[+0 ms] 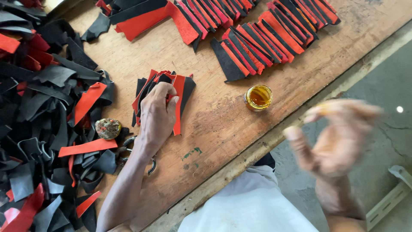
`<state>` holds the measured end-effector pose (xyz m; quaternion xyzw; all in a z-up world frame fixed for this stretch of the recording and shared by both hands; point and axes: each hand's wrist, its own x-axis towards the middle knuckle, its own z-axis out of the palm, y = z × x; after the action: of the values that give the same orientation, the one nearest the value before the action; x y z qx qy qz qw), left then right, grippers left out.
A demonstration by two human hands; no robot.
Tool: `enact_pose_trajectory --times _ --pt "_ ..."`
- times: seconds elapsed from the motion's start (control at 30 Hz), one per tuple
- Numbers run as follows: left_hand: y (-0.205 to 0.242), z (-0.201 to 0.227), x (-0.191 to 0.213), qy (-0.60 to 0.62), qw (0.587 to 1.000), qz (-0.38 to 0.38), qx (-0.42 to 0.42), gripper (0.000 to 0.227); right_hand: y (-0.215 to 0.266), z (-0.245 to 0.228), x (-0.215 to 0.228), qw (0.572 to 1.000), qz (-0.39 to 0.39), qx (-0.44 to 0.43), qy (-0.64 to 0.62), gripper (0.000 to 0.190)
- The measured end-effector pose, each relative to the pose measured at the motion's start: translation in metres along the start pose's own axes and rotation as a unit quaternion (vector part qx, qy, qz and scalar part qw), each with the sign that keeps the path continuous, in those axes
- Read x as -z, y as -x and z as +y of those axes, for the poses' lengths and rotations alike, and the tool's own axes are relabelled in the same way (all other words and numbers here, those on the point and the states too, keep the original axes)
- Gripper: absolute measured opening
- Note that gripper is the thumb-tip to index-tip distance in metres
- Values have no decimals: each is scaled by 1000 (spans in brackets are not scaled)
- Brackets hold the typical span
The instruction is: The person repeatedly picks up small red and black rubber pieces from a pile on a wooden table. They dip a finger into a small jar of yellow adhesive and apply it to the edge of each piece before placing it into a growing stack.
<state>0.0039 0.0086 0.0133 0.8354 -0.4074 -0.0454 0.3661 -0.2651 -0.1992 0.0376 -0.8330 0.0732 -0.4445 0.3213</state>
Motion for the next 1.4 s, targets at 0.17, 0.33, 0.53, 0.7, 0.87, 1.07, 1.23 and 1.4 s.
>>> enact_pose_trajectory --times 0.17,0.33,0.53,0.7,0.87,1.07,1.23,1.4 --pt "5 2 14 350 932 -97 9 39 27 21 -67 967 -214 -50 -126 77" --pt "9 -1 6 621 754 -193 96 49 18 30 -100 935 -274 -44 -220 105" --pt "12 -1 -1 699 673 -221 97 50 4 28 -106 917 -303 -76 -249 111" --pt "13 1 -1 690 675 -232 116 51 2 27 -108 922 -303 -71 -230 111" --pt "12 0 -4 712 655 -227 115 51 7 27 -112 923 -336 -71 -172 110" --pt "11 -3 -7 725 650 -203 102 51 14 19 -114 934 -344 15 -96 104" --pt "10 -5 -8 732 652 -177 90 51 19 14 -114 941 -330 34 -67 98" --pt "8 -6 -9 735 655 -138 107 53 34 7 -116 939 -322 105 -51 85"
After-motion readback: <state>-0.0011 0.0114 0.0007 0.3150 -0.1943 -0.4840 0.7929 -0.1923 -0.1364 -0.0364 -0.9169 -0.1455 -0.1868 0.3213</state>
